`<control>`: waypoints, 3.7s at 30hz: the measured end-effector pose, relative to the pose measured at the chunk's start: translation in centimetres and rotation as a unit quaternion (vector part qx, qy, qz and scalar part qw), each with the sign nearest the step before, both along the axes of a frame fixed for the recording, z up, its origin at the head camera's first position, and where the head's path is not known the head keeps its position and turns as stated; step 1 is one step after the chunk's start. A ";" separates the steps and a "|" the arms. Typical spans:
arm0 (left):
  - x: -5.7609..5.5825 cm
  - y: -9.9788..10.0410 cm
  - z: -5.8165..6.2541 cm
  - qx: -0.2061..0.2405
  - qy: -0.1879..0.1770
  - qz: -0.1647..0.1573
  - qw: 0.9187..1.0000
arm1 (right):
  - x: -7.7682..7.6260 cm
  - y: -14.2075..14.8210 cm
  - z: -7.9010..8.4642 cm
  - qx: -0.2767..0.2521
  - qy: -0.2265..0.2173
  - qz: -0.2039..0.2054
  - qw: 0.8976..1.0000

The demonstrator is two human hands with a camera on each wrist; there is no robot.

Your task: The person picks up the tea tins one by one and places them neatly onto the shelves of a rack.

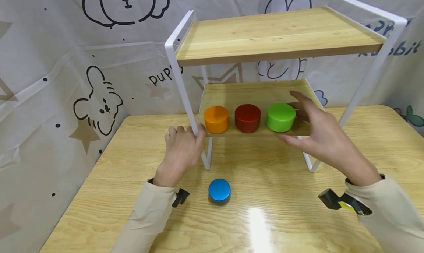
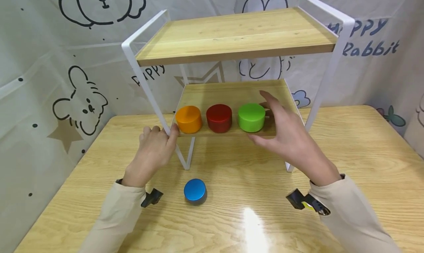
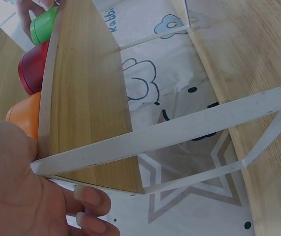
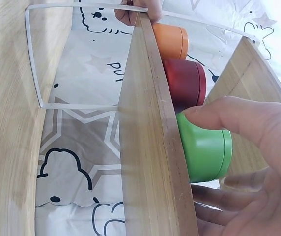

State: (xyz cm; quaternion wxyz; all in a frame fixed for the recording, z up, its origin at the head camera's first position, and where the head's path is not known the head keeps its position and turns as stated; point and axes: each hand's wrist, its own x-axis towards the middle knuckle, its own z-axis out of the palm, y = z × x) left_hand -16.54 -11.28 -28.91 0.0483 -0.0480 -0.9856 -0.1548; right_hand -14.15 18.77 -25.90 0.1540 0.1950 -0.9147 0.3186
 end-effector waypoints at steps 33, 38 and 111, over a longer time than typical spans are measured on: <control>-0.2 -0.2 -0.2 0.005 0.005 -0.004 1.000 | -1.3 0.2 -0.5 -0.006 -0.003 -0.005 1.000; -0.2 -0.3 -0.2 0.005 0.003 -0.007 1.000 | -1.4 0.1 -0.3 0.001 -0.019 -0.007 1.000; -0.2 -0.4 -0.2 0.009 0.011 -0.015 1.000 | 3.9 -1.4 -1.4 -0.084 0.142 0.066 0.984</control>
